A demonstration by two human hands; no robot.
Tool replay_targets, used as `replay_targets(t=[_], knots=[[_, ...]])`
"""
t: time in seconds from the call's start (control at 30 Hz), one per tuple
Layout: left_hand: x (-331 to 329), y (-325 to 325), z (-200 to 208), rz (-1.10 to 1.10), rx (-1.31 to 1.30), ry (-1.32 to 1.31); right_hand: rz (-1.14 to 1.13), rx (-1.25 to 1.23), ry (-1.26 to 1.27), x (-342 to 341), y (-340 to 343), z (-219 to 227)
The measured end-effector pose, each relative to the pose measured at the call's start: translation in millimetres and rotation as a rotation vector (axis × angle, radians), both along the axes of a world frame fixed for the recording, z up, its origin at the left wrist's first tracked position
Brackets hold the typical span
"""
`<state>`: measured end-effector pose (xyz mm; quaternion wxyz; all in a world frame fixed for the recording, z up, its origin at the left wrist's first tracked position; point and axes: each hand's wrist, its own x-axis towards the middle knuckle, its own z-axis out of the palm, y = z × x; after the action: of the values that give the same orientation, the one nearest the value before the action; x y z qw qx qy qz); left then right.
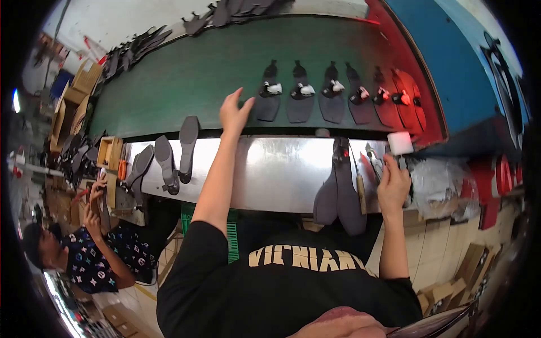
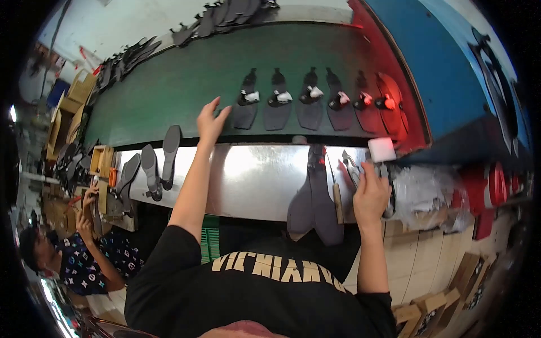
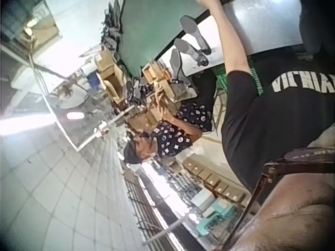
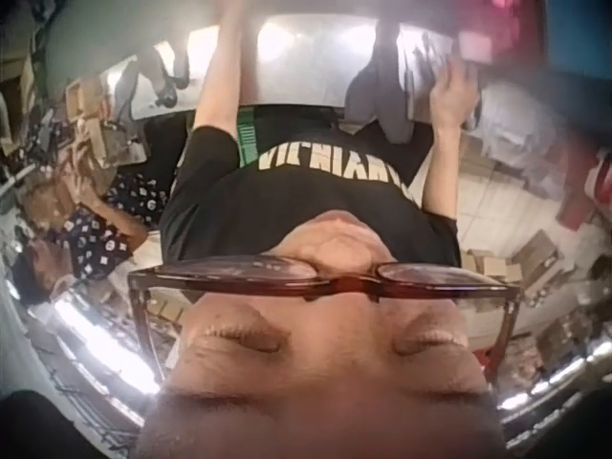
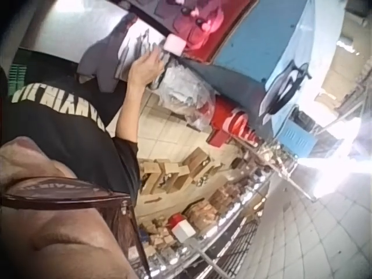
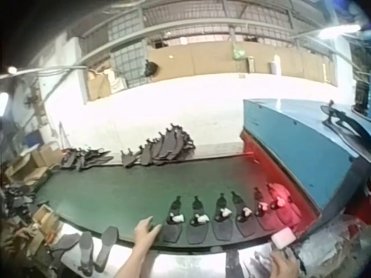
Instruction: Assembling and finishing shoe soles in a factory setting.
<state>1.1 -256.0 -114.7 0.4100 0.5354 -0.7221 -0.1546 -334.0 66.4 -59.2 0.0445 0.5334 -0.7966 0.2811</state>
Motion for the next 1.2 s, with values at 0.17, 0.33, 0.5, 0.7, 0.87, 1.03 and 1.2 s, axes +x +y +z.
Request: replay_targets(t=[0.17, 0.33, 0.5, 0.7, 0.87, 1.03, 1.2], knots=[[-50.6, -32.3, -7.2, -0.021, 0.093, -0.23, -0.051, 0.047, -0.247, 5.0, -0.9, -14.2], [-64.5, -15.6, -37.1, 0.062, -0.107, -0.202, -0.025, -0.124, -0.011, 21.5, -0.6, -9.4], [-54.4, 7.2, 35.4, -0.177, -0.233, 0.321, 0.083, -0.201, -0.299, 34.4, 14.2, 36.3], [-41.7, 161.7, 116.5, -0.642, 0.631, 0.672, 0.567, -0.42, -1.422, 83.3, -9.6, 41.3], [-37.4, 242.3, 94.6, -0.791, 0.834, 0.958, 0.649, -0.343, -1.727, 111.7, -18.9, 45.0], [-11.2, 258.7, 90.0, -0.586, 1.043, 1.144, 0.619, -0.297, -1.476, 111.2, -0.8, 63.3], [5.3, 266.4, 82.8, -0.554, 0.942, 1.031, 0.618, -0.053, -0.991, 129.0, 34.1, 60.9]])
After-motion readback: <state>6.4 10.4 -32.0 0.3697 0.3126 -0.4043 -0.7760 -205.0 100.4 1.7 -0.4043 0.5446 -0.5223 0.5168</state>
